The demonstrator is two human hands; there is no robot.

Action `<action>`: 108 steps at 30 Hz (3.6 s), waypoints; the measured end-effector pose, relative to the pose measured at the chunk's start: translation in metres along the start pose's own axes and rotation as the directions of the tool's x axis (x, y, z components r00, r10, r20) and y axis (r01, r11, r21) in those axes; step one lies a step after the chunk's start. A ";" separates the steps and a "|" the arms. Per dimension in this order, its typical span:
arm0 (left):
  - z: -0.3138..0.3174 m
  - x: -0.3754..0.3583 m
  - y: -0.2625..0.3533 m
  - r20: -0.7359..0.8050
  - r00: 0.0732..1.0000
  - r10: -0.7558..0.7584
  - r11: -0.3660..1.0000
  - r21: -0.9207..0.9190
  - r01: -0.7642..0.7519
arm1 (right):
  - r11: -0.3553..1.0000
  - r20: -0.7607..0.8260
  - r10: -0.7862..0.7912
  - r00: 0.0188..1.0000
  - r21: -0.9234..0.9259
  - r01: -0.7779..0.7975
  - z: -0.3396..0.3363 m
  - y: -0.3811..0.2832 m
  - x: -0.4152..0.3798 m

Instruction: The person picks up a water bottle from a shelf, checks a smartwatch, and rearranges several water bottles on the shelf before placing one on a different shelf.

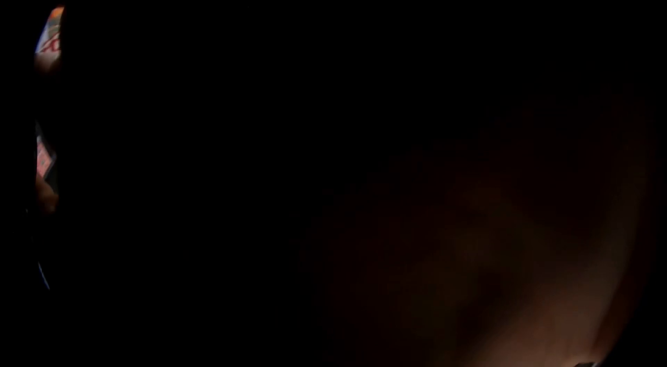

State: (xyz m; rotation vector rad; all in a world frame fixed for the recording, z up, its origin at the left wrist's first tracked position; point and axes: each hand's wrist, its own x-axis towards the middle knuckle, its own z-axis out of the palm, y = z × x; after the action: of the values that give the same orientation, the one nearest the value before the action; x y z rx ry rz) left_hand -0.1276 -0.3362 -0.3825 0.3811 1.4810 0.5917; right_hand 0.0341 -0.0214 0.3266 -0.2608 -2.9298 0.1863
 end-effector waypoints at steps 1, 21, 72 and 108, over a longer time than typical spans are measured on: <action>-0.002 -0.002 -0.014 -0.020 0.999 0.039 0.999 0.012 -0.038 | 1.000 0.001 -0.030 1.000 0.004 0.030 0.002 -0.007 0.012; -0.124 -0.265 -0.286 -0.806 0.497 -0.322 0.846 -0.480 -0.231 | -0.790 0.145 -0.416 0.898 0.432 -0.436 0.177 -0.360 0.328; -0.164 -0.366 0.043 -0.444 -0.441 -0.780 0.603 -0.342 -0.721 | -0.024 -0.001 -0.806 -0.592 0.999 0.031 0.586 -0.515 0.330; 0.043 -0.149 0.486 0.906 -0.423 -0.023 0.464 -0.366 -0.807 | 0.061 -0.544 0.212 -0.812 0.837 -0.544 0.318 -0.156 0.081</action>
State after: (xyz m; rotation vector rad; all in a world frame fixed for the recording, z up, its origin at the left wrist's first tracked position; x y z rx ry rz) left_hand -0.1495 -0.0281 0.0228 1.7168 -0.4416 0.2343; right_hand -0.1343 -0.1927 0.0534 -1.7020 -0.3671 -0.2248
